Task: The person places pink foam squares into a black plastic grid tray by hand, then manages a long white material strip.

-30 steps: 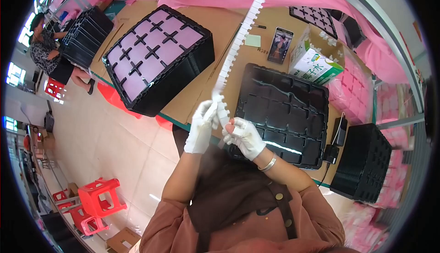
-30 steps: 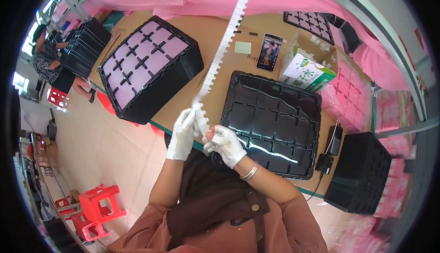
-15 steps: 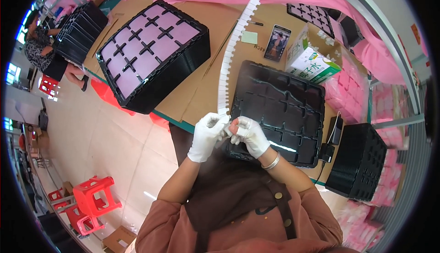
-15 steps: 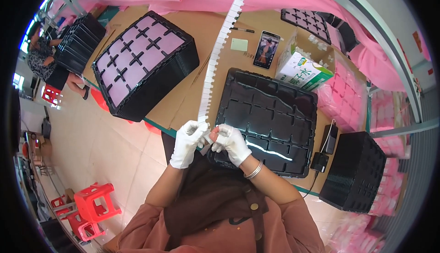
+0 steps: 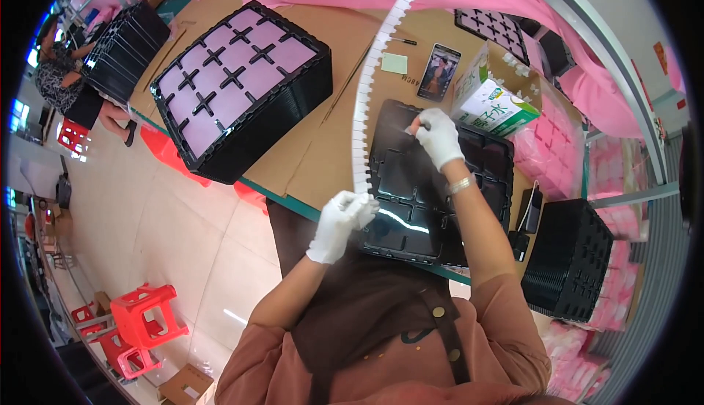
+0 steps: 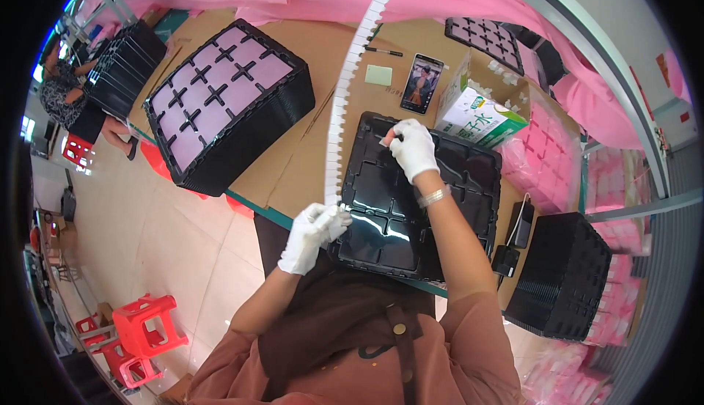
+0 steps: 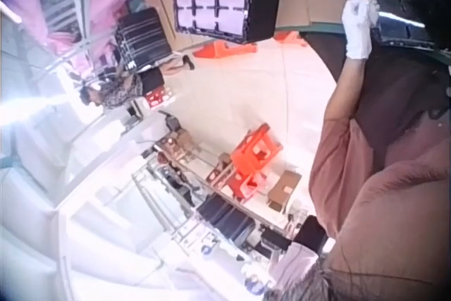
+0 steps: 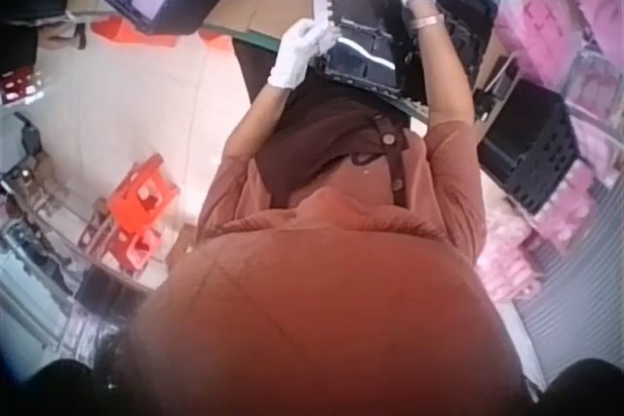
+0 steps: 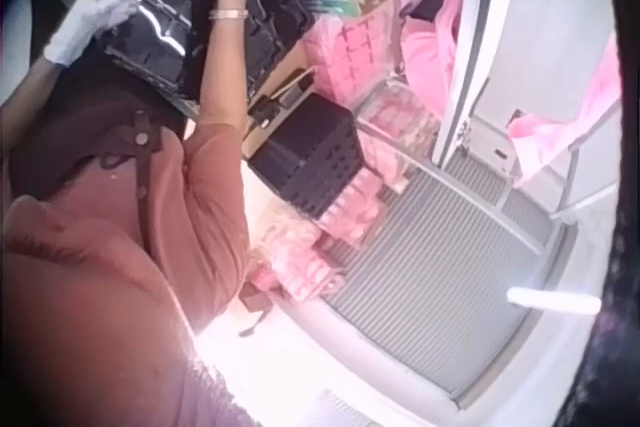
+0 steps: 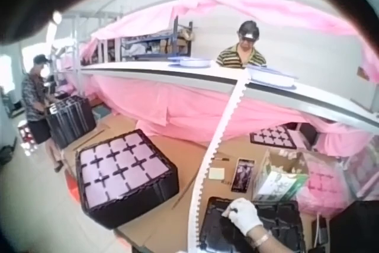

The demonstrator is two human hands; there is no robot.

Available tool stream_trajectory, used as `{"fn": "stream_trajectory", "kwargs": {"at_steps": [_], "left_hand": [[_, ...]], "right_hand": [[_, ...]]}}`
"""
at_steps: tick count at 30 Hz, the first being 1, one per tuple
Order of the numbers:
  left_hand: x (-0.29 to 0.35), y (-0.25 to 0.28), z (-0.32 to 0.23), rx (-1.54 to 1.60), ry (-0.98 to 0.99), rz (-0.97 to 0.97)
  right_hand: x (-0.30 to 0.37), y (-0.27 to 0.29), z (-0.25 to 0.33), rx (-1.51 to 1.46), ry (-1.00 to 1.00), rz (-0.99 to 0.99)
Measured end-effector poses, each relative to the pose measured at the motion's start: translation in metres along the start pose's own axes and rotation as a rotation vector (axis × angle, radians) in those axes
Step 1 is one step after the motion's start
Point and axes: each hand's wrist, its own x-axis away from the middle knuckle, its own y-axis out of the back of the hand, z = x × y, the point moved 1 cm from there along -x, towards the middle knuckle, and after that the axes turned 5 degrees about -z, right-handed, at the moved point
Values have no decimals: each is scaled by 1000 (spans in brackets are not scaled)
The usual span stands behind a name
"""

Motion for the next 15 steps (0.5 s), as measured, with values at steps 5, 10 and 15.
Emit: {"fn": "stream_trajectory", "kwargs": {"at_steps": [5, 10, 15], "left_hand": [[-6, 3, 20, -113, 31, 36], [-8, 3, 25, -92, -7, 24], [-3, 7, 11, 158, 12, -87]], "right_hand": [[-16, -27, -19, 361, 161, 131], [-29, -32, -18, 207, -128, 122], [8, -22, -13, 125, 88, -179]]}}
